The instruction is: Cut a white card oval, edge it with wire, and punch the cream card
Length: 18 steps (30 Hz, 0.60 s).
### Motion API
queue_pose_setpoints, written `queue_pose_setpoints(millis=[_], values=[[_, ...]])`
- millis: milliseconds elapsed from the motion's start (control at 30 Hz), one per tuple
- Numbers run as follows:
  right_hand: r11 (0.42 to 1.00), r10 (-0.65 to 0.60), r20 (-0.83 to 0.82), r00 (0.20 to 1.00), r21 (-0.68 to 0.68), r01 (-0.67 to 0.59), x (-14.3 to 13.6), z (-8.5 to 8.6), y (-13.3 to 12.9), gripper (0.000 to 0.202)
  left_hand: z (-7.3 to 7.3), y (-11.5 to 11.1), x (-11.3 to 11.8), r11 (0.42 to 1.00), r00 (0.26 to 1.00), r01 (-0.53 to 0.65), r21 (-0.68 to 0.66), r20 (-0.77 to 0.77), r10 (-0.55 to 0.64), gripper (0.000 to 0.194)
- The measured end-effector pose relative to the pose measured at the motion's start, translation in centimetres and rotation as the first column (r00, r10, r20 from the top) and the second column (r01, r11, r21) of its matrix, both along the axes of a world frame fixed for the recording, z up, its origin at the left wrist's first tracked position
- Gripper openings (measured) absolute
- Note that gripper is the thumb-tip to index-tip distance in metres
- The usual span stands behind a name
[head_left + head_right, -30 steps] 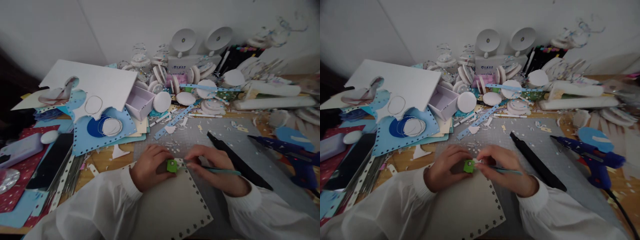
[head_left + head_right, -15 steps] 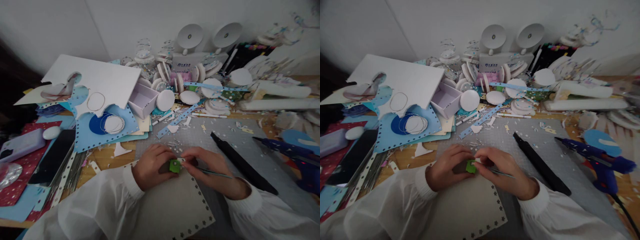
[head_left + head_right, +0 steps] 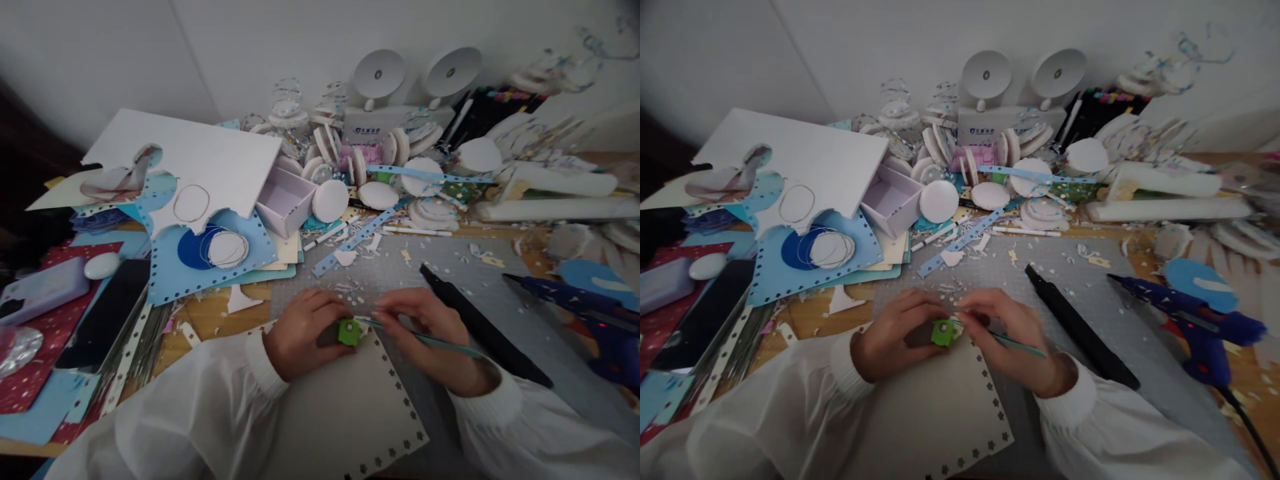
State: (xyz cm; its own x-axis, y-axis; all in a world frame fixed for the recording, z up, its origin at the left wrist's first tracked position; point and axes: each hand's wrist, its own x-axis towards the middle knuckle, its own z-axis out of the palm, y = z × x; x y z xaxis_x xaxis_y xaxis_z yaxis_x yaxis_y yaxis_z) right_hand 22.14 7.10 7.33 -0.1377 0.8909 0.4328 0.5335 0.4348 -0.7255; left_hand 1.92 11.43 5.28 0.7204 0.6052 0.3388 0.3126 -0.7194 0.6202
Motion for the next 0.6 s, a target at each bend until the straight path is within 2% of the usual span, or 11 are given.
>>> queue_pose_setpoints(millis=[67, 167, 233, 467, 600], values=[[0.999, 0.053, 0.023, 0.998, -0.016, -0.052, 0.10, 0.11, 0.14, 0.015, -0.08, -0.01, 0.02, 1.000, 1.000, -0.001, 0.017, 0.012, 0.001, 0.035], [0.973, 0.231, 0.121, 0.966, -0.033, -0.228, 0.20, 0.21, 0.40, 0.013, -0.26, 0.03, 0.04, 0.999, 0.999, 0.000, 0.054, 0.036, -0.002, 0.035], [0.955, 0.297, 0.173, 0.939, -0.035, -0.295, 0.23, 0.26, 0.52, 0.010, -0.33, 0.06, 0.03, 0.998, 0.999, 0.005, 0.069, 0.041, -0.008, 0.035], [0.943, 0.308, 0.215, 0.927, 0.057, -0.327, 0.21, 0.04, 0.62, 0.010, -0.14, -0.01, -0.03, 0.998, 1.000, 0.008, 0.061, 0.018, -0.009, 0.038], [0.968, 0.236, 0.129, 0.963, 0.053, -0.245, 0.01, -0.11, 0.57, 0.013, -0.18, -0.01, -0.02, 0.997, 1.000, 0.013, 0.078, 0.021, -0.014, 0.039]])
